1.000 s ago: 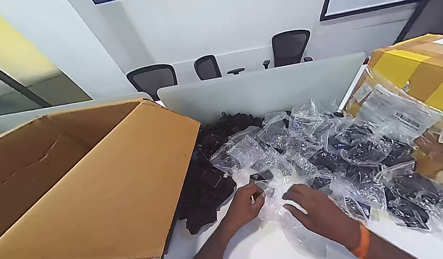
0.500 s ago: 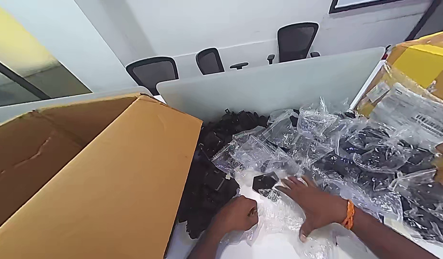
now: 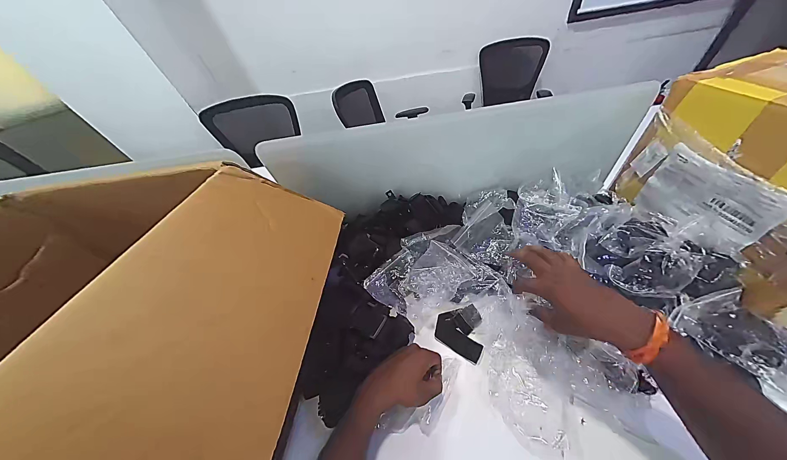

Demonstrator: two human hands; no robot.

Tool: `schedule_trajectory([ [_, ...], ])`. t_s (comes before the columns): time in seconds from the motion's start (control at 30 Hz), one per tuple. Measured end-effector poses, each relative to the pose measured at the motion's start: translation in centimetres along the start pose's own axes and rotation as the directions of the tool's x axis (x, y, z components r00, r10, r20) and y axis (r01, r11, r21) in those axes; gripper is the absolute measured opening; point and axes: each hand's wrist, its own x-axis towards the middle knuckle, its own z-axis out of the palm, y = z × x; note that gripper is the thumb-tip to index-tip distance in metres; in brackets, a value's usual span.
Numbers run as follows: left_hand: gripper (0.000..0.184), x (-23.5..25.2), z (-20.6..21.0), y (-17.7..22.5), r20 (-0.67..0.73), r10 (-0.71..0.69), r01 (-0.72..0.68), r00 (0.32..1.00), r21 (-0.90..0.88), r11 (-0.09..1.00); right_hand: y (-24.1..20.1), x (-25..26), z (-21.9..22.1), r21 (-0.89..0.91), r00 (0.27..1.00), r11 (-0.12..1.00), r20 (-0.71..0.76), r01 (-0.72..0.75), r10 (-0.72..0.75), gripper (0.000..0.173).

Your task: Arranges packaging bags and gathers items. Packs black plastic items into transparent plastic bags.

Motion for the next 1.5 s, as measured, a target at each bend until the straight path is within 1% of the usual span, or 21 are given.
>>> schedule_trajectory([
  [0.07,0.024,0.1,0.3,-0.2,-0.005,0.027,-0.027,1.0,-0.008,1.0,0.6,2.4,-0.2,-0.068,0.998,0.998,0.065,-0.01,0.015,0.032],
  [0.1,0.023,0.1,0.3,-0.2,-0.006,0.039,-0.039,0.999,-0.01,0.999,0.9,3.9,0.0,-0.1,0.997,0.995,0.076,-0.003,0.011,0.04],
  [0.13,0.023,0.3,0.4,-0.3,-0.008,0.05,-0.05,0.999,-0.009,0.999,1.2,5.5,0.4,-0.111,0.997,0.994,0.08,-0.006,0.015,0.058],
  [0.2,0.023,0.4,0.6,-0.4,-0.009,0.062,-0.062,0.998,-0.013,0.998,1.5,8.8,2.0,-0.064,0.997,0.997,0.074,-0.032,0.037,0.11],
  [0.23,0.023,0.4,0.6,-0.4,-0.01,0.066,-0.066,0.998,-0.018,0.998,1.4,10.3,3.2,-0.031,0.996,0.999,0.074,-0.042,0.044,0.129],
  [0.3,0.022,0.4,0.5,-0.5,-0.012,0.073,-0.074,0.997,-0.03,0.997,0.5,12.6,5.6,0.011,0.995,1.0,0.1,-0.022,0.021,0.143],
  [0.43,0.025,0.5,0.5,-0.4,-0.001,0.064,-0.064,0.998,0.003,0.998,-2.4,14.8,8.7,-0.025,0.993,0.999,0.117,0.037,-0.033,0.126],
  [0.6,0.025,0.5,0.5,0.1,0.011,0.049,-0.049,0.999,0.022,0.999,-3.6,15.6,9.4,-0.079,0.993,0.99,-0.005,0.12,-0.121,0.07],
  [0.63,0.025,0.4,0.4,0.0,0.007,0.05,-0.05,0.999,0.025,0.998,-3.5,15.7,9.1,-0.089,0.985,0.981,0.011,0.172,-0.172,0.056],
  [0.7,0.025,0.4,0.3,0.1,0.004,0.049,-0.049,0.999,0.019,0.999,-2.3,15.6,7.9,-0.011,0.973,0.973,0.035,0.231,-0.23,0.042],
  [0.77,0.024,0.4,0.3,0.1,0.014,0.04,-0.04,0.999,0.022,0.999,-0.2,15.0,6.0,0.078,0.976,0.974,-0.064,0.213,-0.208,0.039],
  [0.83,0.024,0.4,0.3,0.0,0.013,0.039,-0.039,0.999,0.022,0.999,2.3,14.0,3.1,0.098,0.953,0.97,-0.235,0.221,-0.193,0.035],
  [0.9,0.024,0.5,0.3,0.0,0.013,0.041,-0.041,0.999,0.024,0.999,4.8,12.4,-0.5,0.063,0.93,0.983,-0.339,0.173,-0.142,0.034],
  [1.0,0.024,0.5,0.4,0.0,0.0,0.041,-0.041,0.999,0.031,0.999,9.2,10.1,-5.2,0.017,0.897,1.0,-0.441,0.0,0.007,0.035],
  [1.1,0.025,0.6,0.6,0.0,-0.011,0.032,-0.032,0.999,0.041,0.999,13.9,7.9,-7.2,-0.025,0.808,0.984,-0.575,-0.176,0.129,0.042],
  [1.17,0.025,0.6,0.6,0.0,-0.021,0.039,-0.038,0.999,0.041,0.998,17.3,7.1,-7.0,-0.046,0.847,0.948,-0.466,-0.314,0.258,0.057],
  [1.23,0.025,0.6,0.5,-0.1,-0.02,0.045,-0.044,0.999,0.041,0.998,20.2,6.7,-6.1,-0.053,0.893,0.904,-0.194,-0.424,0.407,0.086],
  [1.27,0.025,0.6,0.5,-0.1,-0.018,0.043,-0.043,0.999,0.038,0.998,21.0,6.5,-5.9,-0.023,0.892,0.897,-0.124,-0.441,0.435,0.099],
  [1.37,0.024,0.7,0.5,-0.1,-0.023,0.039,-0.038,0.999,0.026,0.999,20.0,5.3,-7.2,0.097,0.847,0.863,-0.168,-0.495,0.504,0.12],
  [1.43,0.023,0.6,0.5,0.0,-0.013,0.022,-0.022,1.0,0.011,1.0,17.8,4.8,-8.2,0.022,0.79,0.812,-0.217,-0.583,0.573,0.126],
  [1.5,0.023,0.6,0.5,0.0,-0.011,0.015,-0.015,1.0,0.01,1.0,14.2,4.0,-9.0,-0.089,0.801,0.817,-0.286,-0.569,0.527,0.122],
])
